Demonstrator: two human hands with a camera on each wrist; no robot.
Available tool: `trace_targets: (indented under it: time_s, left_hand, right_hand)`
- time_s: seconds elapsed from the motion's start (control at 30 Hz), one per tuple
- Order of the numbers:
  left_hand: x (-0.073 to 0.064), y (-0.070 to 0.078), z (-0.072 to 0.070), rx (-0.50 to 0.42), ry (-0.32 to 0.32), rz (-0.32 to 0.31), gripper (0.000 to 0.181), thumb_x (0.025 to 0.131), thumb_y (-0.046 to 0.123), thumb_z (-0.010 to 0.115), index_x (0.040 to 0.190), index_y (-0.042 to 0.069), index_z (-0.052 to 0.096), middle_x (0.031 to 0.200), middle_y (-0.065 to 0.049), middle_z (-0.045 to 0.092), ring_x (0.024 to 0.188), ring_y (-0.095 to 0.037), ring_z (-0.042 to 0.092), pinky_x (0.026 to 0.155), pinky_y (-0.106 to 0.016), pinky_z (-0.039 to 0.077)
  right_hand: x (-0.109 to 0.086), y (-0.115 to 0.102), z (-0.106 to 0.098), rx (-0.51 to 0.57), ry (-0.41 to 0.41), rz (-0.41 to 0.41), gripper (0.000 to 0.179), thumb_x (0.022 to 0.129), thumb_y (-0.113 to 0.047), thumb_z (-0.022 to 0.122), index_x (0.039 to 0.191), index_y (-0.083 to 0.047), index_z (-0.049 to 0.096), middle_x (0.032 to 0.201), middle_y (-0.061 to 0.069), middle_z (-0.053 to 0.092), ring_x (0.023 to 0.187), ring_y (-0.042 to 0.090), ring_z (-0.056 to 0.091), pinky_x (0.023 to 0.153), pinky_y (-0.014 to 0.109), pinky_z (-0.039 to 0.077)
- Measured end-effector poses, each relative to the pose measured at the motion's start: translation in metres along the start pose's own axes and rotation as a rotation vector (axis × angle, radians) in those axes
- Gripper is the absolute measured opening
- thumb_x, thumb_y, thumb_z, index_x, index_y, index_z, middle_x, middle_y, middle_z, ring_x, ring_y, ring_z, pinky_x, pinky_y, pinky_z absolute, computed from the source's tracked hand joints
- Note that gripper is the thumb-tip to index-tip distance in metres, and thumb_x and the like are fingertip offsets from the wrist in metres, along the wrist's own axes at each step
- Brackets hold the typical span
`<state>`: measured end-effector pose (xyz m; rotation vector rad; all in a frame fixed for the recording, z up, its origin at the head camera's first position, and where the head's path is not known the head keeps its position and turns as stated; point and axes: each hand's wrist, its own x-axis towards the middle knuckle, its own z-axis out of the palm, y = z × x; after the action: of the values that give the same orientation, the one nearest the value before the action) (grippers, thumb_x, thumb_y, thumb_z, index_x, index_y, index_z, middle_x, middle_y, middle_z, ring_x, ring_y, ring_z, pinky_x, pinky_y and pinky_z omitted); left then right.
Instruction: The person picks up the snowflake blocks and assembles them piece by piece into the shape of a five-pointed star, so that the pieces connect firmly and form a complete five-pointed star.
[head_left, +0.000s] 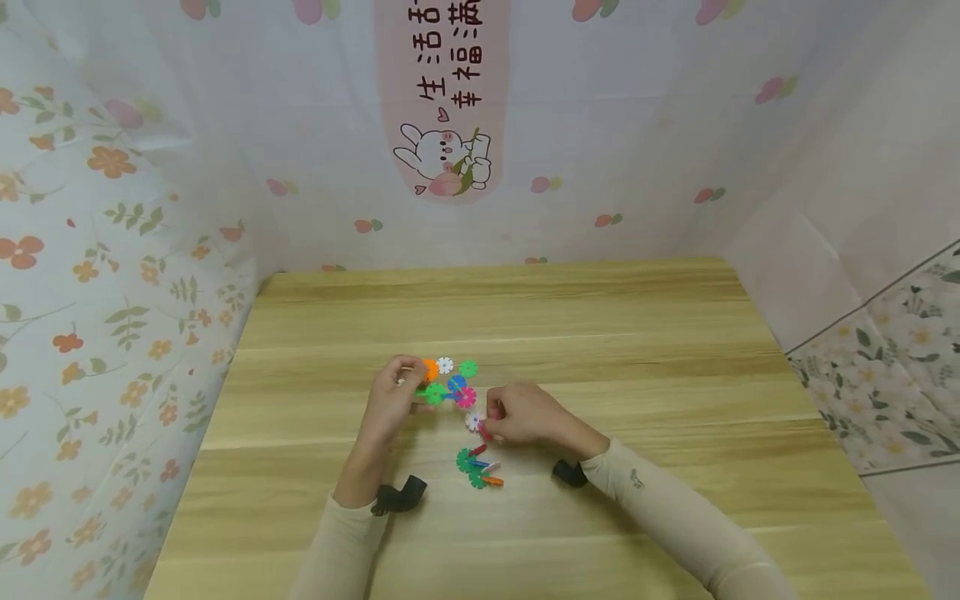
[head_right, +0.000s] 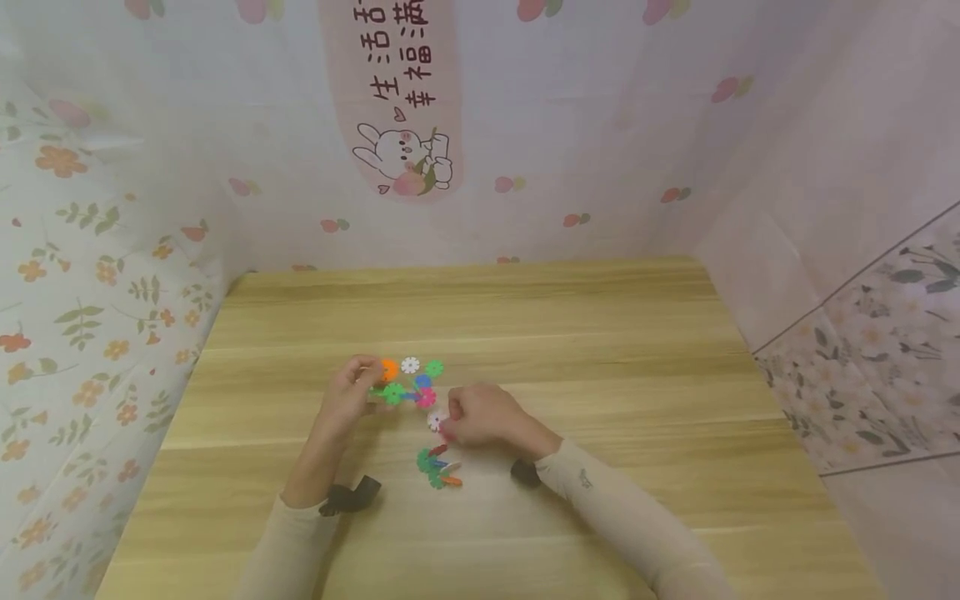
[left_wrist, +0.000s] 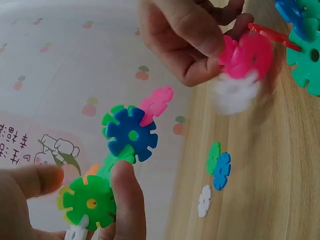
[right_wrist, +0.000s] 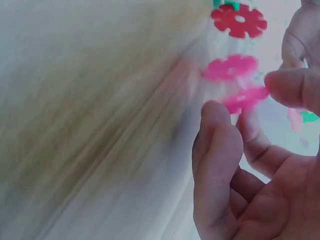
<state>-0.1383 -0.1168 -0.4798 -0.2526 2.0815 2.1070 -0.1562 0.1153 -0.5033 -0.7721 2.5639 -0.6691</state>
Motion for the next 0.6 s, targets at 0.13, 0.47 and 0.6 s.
trace_targets:
  time_s: [0.13, 0.47, 0.6]
  left_hand:
    - [0.0, -0.001, 0.002, 0.011, -0.023, 0.013, 0.036, 0.09, 0.016, 0.064, 0.113, 0.0, 0.042, 0.104, -0.015, 0.042, 0.075, -0.02, 0.052, 0.073, -0.054, 0.051]
    - [0.001, -0.005, -0.003, -0.002, 0.002, 0.062, 0.032, 0.089, 0.007, 0.062, 0.112, 0.0, 0.039, 0.106, -0.016, 0.041, 0.071, -0.019, 0.053, 0.072, -0.054, 0.052]
    - [0.0, -0.002, -0.005, -0.009, 0.001, 0.066, 0.032, 0.09, 0.007, 0.061, 0.112, 0.0, 0.04, 0.107, -0.017, 0.041, 0.072, -0.02, 0.054, 0.073, -0.053, 0.052]
  right_hand:
    - [0.001, 0.004, -0.002, 0.035, 0.009, 0.023, 0.02, 0.08, -0.032, 0.062, 0.067, -0.02, 0.054, 0.056, -0.009, 0.046, 0.053, 0.008, 0.044, 0.047, 0.025, 0.034]
    - [0.019, 0.006, 0.012, -0.096, 0.084, 0.072, 0.042, 0.084, -0.059, 0.055, 0.083, -0.017, 0.054, 0.058, -0.008, 0.05, 0.052, 0.009, 0.046, 0.048, 0.025, 0.039]
    - [0.024, 0.0, 0.014, -0.136, 0.091, 0.04, 0.034, 0.083, -0.052, 0.059, 0.077, -0.019, 0.053, 0.058, -0.009, 0.049, 0.052, 0.009, 0.046, 0.046, 0.025, 0.038]
